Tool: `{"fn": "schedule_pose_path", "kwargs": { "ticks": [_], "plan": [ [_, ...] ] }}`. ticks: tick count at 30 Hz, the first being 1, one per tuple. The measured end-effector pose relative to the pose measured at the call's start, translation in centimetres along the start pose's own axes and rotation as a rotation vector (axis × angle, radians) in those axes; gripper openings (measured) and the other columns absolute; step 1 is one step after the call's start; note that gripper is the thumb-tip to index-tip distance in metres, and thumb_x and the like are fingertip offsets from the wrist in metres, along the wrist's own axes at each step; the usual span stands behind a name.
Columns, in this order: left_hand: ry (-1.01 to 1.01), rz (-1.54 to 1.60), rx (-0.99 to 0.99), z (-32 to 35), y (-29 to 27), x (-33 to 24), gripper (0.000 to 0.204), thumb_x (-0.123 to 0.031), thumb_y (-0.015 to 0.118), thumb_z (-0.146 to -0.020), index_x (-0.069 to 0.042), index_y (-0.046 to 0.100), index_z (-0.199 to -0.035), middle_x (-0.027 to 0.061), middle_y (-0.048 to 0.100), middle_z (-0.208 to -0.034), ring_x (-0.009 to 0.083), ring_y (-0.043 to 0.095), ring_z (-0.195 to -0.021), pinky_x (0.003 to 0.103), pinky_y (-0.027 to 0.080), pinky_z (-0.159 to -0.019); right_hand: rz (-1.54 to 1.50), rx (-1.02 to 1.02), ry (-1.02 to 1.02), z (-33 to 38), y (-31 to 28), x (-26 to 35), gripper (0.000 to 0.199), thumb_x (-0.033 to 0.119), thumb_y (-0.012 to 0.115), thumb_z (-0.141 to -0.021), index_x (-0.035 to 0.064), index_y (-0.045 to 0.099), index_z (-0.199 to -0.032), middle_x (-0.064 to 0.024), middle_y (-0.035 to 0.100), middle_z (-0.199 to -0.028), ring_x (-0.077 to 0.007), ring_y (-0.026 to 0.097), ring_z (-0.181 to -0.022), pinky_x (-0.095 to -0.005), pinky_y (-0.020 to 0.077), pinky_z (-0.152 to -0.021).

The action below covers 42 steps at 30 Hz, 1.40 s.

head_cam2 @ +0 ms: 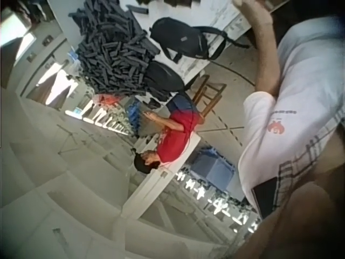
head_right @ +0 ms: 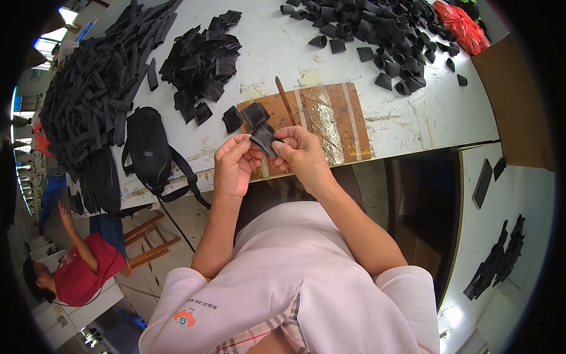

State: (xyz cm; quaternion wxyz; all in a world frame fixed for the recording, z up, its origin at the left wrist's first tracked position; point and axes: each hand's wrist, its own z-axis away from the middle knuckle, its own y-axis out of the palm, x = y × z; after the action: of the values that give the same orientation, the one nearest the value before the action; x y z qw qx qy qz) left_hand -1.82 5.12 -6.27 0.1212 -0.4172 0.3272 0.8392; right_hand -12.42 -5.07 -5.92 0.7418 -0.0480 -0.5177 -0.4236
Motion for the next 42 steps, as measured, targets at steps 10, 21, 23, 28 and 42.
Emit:
{"fn": "schedule_pose_path", "kwargs": {
  "ticks": [10, 21, 23, 28, 42],
  "plan": [
    [-0.045, -0.042, 0.008, 0.8, 0.2, -0.5, 0.011, -0.009, 0.056, -0.077, -0.001, 0.056, -0.084, 0.0062, 0.06, -0.074, 0.0112, 0.053, -0.059, 0.021, 0.041, -0.051, -0.014, 0.027, 0.038, 0.1, -0.2, 0.3, 0.019, 0.008, 0.056, -0.082, 0.0008, 0.049, -0.099, -0.0027, 0.056, -0.069, -0.0064, 0.052, -0.055, -0.0174, 0.044, -0.05],
    [-0.054, -0.108, -0.037, 1.0, 0.0, -0.3, 0.011, -0.008, 0.058, -0.074, -0.002, 0.057, -0.082, 0.0049, 0.06, -0.073, 0.0093, 0.053, -0.059, 0.019, 0.04, -0.05, 0.035, 0.022, 0.0, 0.2, 0.0, 0.0, 0.019, 0.006, 0.057, -0.082, 0.0003, 0.05, -0.098, -0.0008, 0.056, -0.068, -0.005, 0.052, -0.054, -0.0165, 0.0432, -0.049],
    [-0.058, -0.11, -0.044, 1.0, 0.0, -0.3, 0.011, -0.008, 0.058, -0.073, -0.002, 0.057, -0.082, 0.0047, 0.06, -0.073, 0.0093, 0.053, -0.059, 0.019, 0.04, -0.049, 0.043, 0.022, 0.004, 0.2, 0.0, 0.0, 0.019, 0.006, 0.057, -0.082, 0.0002, 0.05, -0.098, -0.0005, 0.056, -0.068, -0.0049, 0.052, -0.054, -0.0165, 0.0432, -0.049],
    [-0.052, -0.151, -0.063, 0.8, -0.1, 0.0, 0.011, -0.006, 0.058, -0.073, -0.001, 0.057, -0.083, 0.0043, 0.059, -0.07, 0.0088, 0.052, -0.057, 0.019, 0.04, -0.048, 0.032, 0.035, -0.009, 0.2, -0.1, -0.2, 0.021, 0.006, 0.058, -0.08, -0.0005, 0.05, -0.098, -0.0008, 0.056, -0.068, -0.0057, 0.051, -0.053, -0.0179, 0.0427, -0.049],
    [0.693, -0.899, -0.165, 2.2, 2.7, 1.1, 0.005, 0.006, 0.054, -0.077, 0.004, 0.056, -0.082, 0.002, 0.058, -0.07, 0.0037, 0.05, -0.049, 0.018, 0.041, -0.043, 0.966, -0.158, -0.93, 0.8, 1.0, 0.1, 0.007, 0.006, 0.06, -0.072, 0.0037, 0.056, -0.077, -0.0096, 0.044, -0.068, -0.0267, 0.051, -0.061, -0.0354, 0.0428, -0.053]
  ]
}}
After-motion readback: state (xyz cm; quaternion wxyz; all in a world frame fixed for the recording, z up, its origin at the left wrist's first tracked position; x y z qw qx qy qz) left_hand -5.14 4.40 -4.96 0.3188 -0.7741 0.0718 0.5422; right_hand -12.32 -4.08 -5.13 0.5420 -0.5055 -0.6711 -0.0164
